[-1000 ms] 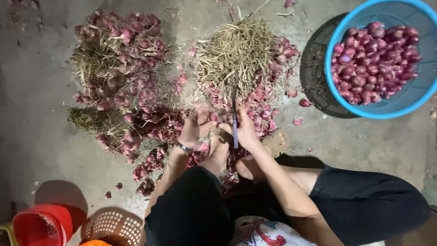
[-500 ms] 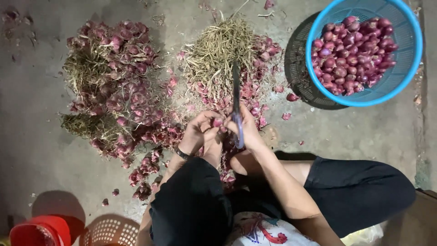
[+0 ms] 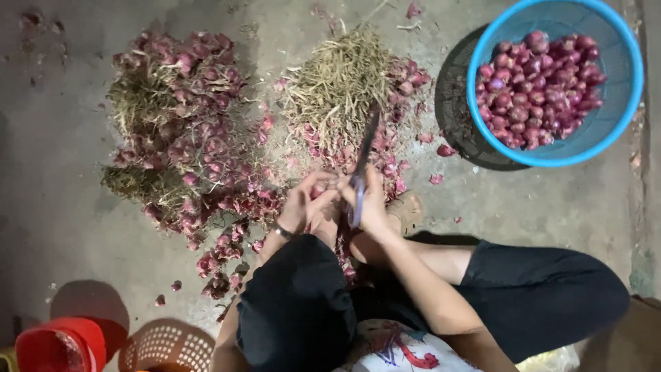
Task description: Trimming the roots and stems of shallots using scissors and collecting them in a basket.
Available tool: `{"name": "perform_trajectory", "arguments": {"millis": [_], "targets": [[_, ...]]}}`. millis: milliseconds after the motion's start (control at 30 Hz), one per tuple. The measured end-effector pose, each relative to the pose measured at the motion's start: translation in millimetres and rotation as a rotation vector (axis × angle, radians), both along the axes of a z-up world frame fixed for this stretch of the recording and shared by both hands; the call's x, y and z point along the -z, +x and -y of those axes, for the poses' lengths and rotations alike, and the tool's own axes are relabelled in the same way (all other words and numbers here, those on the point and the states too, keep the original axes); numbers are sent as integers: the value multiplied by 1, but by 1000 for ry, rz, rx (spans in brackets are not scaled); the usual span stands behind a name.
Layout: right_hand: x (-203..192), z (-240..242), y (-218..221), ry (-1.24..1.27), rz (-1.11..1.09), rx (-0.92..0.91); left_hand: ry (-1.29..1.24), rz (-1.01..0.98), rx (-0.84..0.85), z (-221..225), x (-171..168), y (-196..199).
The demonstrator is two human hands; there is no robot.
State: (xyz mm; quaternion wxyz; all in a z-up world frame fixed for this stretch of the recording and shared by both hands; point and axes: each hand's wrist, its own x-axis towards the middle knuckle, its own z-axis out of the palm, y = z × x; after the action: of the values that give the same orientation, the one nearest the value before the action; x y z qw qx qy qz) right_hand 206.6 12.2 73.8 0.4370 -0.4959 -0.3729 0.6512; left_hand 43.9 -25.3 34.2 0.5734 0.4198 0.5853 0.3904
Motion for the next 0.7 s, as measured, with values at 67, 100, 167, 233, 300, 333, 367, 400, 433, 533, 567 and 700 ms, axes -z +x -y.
{"name": "perform_trajectory", "arguments": {"millis": [67,100,167,233,300,333,367,400,433,533,567,700], "targets": [[16,12,-13,33,254,-151,-9,-88,-108,8,-14,-11],[30,17,-9,39,250,-163,-6,-92,-121,31,5,-30],[59,24,-2,-31,285,-247,-154,-821,49,78,44,-68],[55,22,7,-16,350,-281,-296,-922,80,117,62,-105],[48,22,15,-1,417,-319,-445,-1013,110,134,60,-118],[42,21,16,62,482,-336,-421,-752,-20,124,46,-119],[37,19,16,127,546,-352,-389,-490,-145,115,32,-120],[30,19,17,126,545,-361,-395,-488,-153,103,20,-108],[23,18,18,172,576,-405,-229,-55,-351,90,8,-97],[-9,9,23,240,669,-467,49,511,-557,32,-34,-70],[-22,8,27,238,730,-492,126,640,-581,13,-50,-60],[-17,8,42,415,806,-458,76,782,-541,-13,-77,-34]]}}
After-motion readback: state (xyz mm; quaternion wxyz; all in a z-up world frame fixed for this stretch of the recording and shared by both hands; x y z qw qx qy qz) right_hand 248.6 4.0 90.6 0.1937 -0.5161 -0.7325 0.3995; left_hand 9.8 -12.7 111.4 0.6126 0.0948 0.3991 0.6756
